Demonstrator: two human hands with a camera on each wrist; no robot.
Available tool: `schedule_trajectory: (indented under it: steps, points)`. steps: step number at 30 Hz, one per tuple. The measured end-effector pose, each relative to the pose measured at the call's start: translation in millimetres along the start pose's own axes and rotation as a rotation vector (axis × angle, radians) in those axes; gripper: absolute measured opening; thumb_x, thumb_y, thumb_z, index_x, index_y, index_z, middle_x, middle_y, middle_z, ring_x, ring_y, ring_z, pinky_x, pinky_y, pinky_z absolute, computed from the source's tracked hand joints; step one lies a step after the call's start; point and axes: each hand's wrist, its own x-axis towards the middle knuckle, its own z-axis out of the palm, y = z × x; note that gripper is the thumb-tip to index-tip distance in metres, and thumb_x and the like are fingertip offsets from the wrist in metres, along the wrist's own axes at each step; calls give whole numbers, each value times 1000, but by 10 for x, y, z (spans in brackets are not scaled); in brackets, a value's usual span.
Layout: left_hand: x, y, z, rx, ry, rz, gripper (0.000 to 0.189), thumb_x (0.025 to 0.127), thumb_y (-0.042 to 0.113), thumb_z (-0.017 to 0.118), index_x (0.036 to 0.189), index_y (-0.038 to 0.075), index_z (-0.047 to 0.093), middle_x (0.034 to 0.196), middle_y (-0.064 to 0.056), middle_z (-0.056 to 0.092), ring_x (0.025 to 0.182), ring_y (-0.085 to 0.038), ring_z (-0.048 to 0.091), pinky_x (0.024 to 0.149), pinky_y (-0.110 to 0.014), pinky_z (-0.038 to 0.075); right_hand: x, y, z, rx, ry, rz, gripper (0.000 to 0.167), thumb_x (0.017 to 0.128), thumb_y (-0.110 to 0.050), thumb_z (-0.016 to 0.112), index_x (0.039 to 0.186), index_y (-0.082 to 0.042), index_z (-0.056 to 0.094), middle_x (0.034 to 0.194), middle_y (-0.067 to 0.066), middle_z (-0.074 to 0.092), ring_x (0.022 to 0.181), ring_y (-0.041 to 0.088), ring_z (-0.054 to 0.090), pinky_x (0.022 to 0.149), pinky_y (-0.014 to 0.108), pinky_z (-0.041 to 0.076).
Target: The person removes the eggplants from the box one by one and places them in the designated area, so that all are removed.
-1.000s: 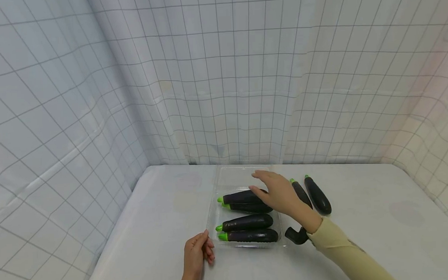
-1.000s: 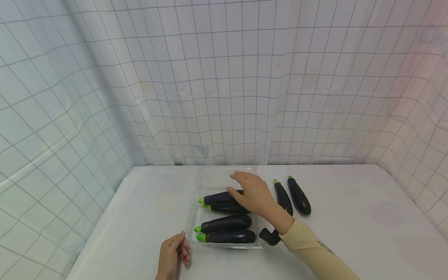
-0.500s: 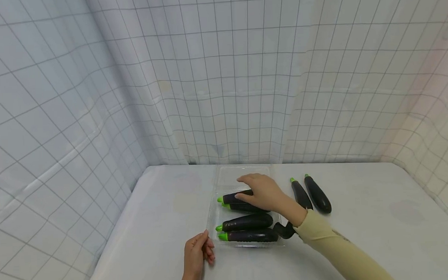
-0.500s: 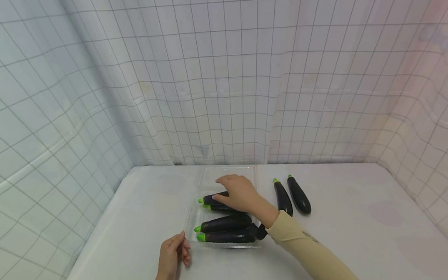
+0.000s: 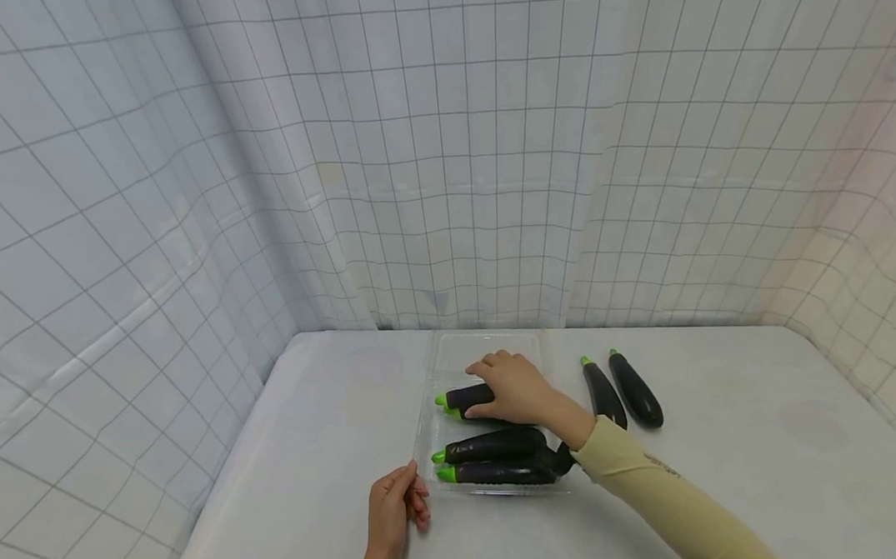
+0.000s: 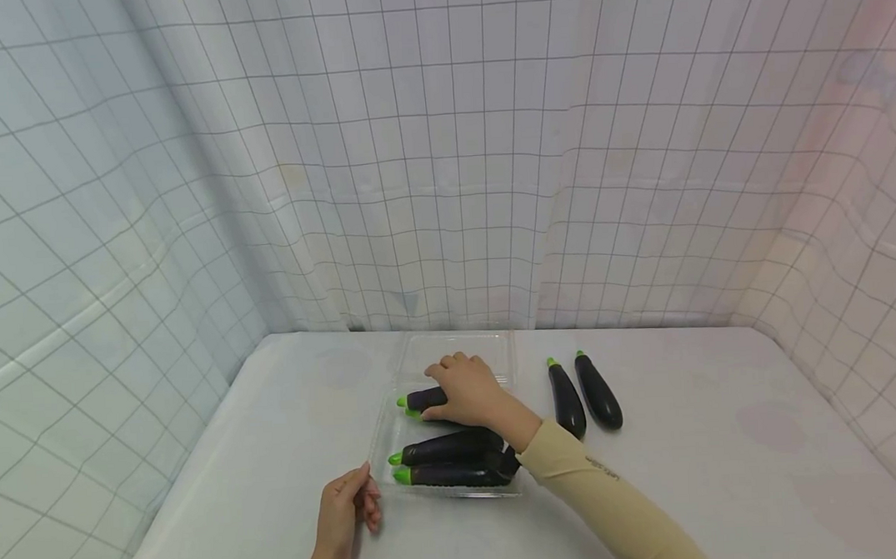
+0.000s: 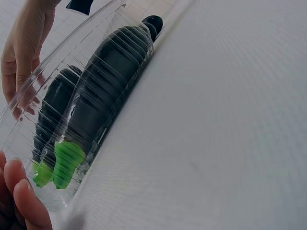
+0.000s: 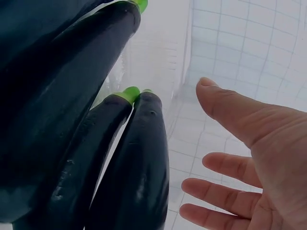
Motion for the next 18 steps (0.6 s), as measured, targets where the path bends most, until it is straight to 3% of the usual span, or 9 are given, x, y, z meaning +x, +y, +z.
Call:
schedule_trajectory:
  steps: [9,18]
  points:
    - [5,5,0,5,9,-32,44,101,19,45,65,-4,54,47,-2,47,38,-11,49,36,-23,44,16,10,55,-24,-43,16,64,78,-54,72,124,-11,60,111,7,59,100,25,53,79,42,47]
    - [12,-12,-4,9,2,-24,45,102,20,44,65,-6,54,48,-3,47,38,-11,49,36,-24,45,33,21,116,-16,-42,15,63,77,-52,73,122,-10,62,107,7,58,95,24,53,75,40,47]
